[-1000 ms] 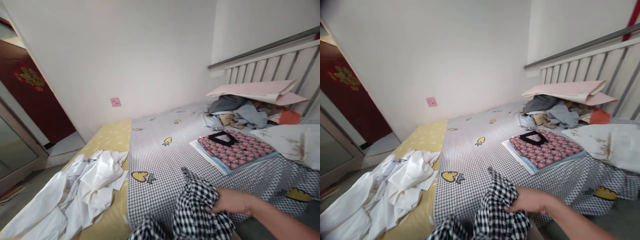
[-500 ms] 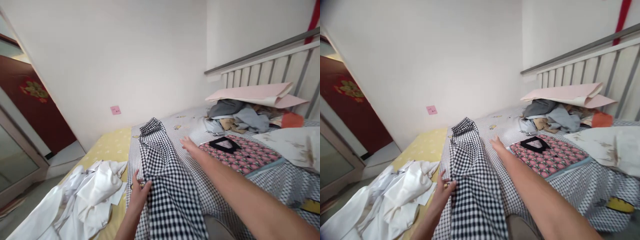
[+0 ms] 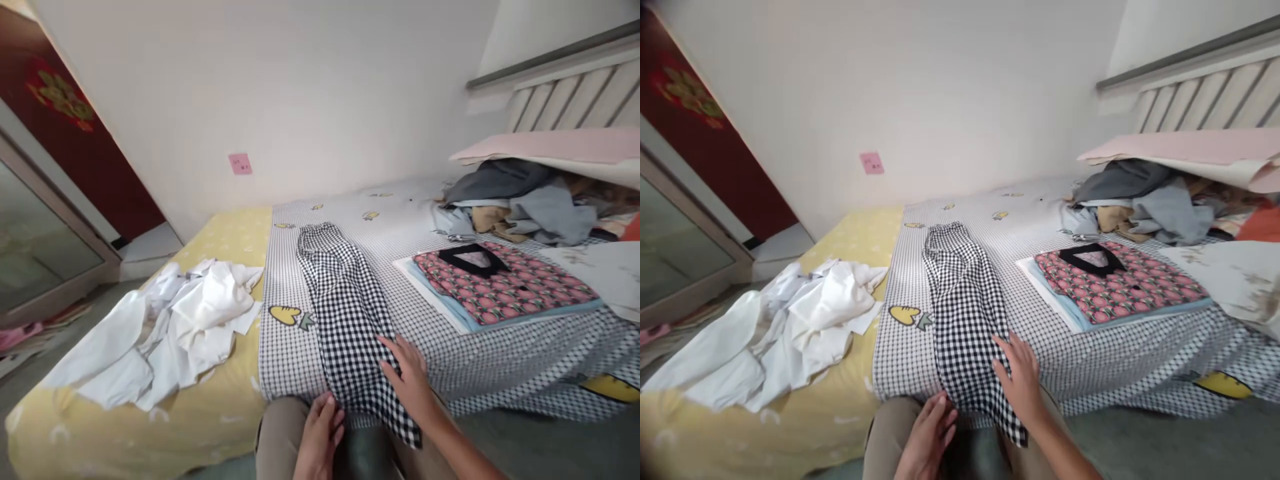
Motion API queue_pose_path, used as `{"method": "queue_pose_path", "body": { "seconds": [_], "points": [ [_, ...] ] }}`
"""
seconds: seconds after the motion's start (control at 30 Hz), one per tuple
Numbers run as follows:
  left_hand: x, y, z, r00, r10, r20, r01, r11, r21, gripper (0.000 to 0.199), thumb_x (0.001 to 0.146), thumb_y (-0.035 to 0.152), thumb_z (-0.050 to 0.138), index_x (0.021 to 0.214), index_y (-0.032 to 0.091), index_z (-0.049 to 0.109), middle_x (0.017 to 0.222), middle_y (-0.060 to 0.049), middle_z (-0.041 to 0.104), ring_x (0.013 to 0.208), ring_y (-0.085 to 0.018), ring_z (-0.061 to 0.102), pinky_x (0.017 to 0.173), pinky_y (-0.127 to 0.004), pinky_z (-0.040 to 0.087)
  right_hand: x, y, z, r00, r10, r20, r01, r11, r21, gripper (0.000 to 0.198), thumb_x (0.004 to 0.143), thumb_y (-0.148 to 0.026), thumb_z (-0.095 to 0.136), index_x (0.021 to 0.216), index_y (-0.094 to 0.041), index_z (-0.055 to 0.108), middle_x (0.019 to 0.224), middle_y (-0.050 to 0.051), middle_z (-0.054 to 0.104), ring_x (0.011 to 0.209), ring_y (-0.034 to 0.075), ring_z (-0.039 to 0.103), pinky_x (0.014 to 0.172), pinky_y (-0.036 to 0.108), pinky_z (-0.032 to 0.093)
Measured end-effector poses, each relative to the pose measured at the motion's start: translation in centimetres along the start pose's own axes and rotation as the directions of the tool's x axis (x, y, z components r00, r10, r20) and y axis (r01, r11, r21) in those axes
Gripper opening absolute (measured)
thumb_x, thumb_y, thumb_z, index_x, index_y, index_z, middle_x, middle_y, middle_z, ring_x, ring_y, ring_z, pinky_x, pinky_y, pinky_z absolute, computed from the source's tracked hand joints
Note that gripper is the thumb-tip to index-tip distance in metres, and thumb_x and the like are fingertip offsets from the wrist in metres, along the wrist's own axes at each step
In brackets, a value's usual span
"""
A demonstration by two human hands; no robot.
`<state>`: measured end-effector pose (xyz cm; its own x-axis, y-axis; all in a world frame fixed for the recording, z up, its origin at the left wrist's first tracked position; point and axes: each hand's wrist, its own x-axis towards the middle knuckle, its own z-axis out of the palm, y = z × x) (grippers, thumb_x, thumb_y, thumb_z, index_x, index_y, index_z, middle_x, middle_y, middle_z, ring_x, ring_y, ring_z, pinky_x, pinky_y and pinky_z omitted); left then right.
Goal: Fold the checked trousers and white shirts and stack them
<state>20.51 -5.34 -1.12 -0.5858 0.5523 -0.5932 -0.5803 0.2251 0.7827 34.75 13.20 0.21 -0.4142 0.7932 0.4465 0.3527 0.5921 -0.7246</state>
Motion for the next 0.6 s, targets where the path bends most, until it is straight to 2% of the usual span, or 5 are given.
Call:
{"method": "queue_pose_path", "body": {
  "seconds": [0.1,0.27,0.33,0.43,0.6],
  "points": [
    [0.4,-1.4,0.7,0.998,-0.063,-0.015,0.064,0.995,0.081,0.060,0.064,0.066,0.074,0.102,0.022,0.058,0.116,-0.010,0.069,0.111,-0.025,0.065,0.097,-0.042,0.049,-1.8,-0.1,-1.5,0.989,0.146,-0.008,-0.143,0.980,0.137,0.047,0.089,-0.049,0.053,0.129,-0.026,0.062,0.138,0.010,0.062,0.134,0.030,0.051,0.116,0.054,0.036],
    [1.3,-1.9,1.2,1.000,0.027,0.000,-0.027,0.997,0.078,0.064,0.063,0.057,0.081,0.111,0.020,0.056,0.125,-0.012,0.064,0.122,-0.026,0.057,0.107,-0.039,0.043,-3.2,-0.1,-3.6,0.912,0.410,0.018,-0.398,0.873,0.282,0.057,0.085,-0.055,0.056,0.130,-0.019,0.060,0.127,0.015,0.063,0.108,0.028,0.063,0.099,0.046,0.050],
    [1.1,-1.9,1.5,0.998,0.047,0.042,-0.050,0.997,0.057,0.065,0.058,0.051,0.086,0.109,0.019,0.060,0.126,-0.012,0.066,0.125,-0.028,0.056,0.110,-0.040,0.041,-3.2,-0.2,-3.7,0.917,0.395,0.048,-0.396,0.896,0.203,0.058,0.084,-0.057,0.056,0.126,-0.019,0.062,0.121,0.015,0.064,0.104,0.028,0.063,0.096,0.047,0.051],
    [0.4,-1.7,1.9,0.990,0.049,0.135,-0.050,0.999,0.001,0.063,0.053,0.045,0.090,0.105,0.018,0.066,0.122,-0.013,0.071,0.125,-0.032,0.057,0.111,-0.042,0.041,-2.9,-0.7,-3.3,0.943,0.321,0.092,-0.328,0.942,0.078,0.058,0.081,-0.059,0.057,0.124,-0.021,0.062,0.126,0.015,0.063,0.114,0.032,0.059,0.101,0.050,0.048],
    [-1.7,-0.8,2.2,0.948,0.031,0.315,0.006,0.993,-0.117,0.053,0.062,0.043,0.084,0.106,0.014,0.071,0.109,-0.015,0.077,0.106,-0.031,0.069,0.097,-0.042,0.051,-2.9,-1.5,-2.6,0.946,0.290,0.142,-0.300,0.952,0.054,0.066,0.081,-0.054,0.059,0.139,-0.022,0.050,0.146,0.015,0.053,0.134,0.034,0.050,0.112,0.054,0.038]
  ]
}}
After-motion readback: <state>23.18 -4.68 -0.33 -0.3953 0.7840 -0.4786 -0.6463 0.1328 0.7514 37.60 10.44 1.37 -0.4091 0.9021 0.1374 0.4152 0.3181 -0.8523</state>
